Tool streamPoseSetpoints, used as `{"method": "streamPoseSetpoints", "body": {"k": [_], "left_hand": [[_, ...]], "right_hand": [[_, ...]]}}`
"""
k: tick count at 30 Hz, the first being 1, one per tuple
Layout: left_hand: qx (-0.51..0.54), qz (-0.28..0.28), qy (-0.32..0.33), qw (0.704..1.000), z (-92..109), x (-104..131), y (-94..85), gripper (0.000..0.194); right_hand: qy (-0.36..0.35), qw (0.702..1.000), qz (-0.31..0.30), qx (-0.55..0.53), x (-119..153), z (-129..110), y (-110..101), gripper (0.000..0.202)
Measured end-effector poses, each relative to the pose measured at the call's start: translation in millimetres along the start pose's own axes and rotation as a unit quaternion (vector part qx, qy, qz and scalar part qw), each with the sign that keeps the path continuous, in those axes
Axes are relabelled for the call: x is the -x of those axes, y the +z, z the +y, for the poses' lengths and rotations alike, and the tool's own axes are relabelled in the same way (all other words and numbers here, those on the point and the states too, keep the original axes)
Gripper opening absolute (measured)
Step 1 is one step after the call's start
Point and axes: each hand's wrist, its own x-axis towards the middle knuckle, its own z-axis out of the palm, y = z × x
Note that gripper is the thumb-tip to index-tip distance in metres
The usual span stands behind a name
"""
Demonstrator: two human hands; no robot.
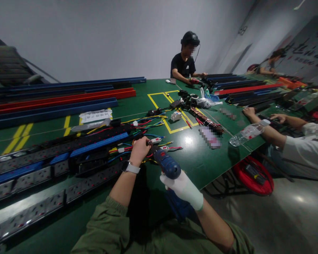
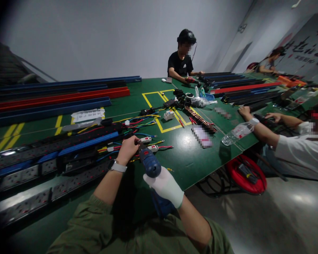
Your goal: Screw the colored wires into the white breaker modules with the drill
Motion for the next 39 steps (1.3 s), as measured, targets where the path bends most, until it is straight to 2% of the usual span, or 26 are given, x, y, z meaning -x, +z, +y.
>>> {"method": "streamPoseSetpoints", "body": {"k": [7, 12, 17, 32, 39], "left_hand": [[-0.021, -0.001, 0.007, 1.0, -7.8, -3.8, 5.8, 0.015], [-0.032, -0.001, 0.019, 0.999, -14.0, -5.1, 10.2, 0.016], [-0.027, 0.004, 0.025, 0.999, -13.7, -4.7, 9.9, 0.015], [-0.033, -0.003, 0.012, 0.999, -12.9, -5.3, 9.6, 0.016], [-0.026, 0.006, 0.03, 0.999, -14.7, -5.3, 10.0, 0.015]], "right_hand": [[0.012, 1.0, -0.006, 0.0, -0.5, -0.2, 0.5, 0.027], [-0.006, 1.0, -0.01, -0.005, -0.3, 0.7, 1.7, 0.029], [0.017, 1.0, -0.003, -0.007, 0.3, -0.3, 0.9, 0.028], [0.005, 1.0, 0.007, -0.004, 0.0, 0.0, 3.1, 0.029], [0.018, 1.0, 0.0, -0.005, 0.4, -0.8, 2.8, 0.029]]}}
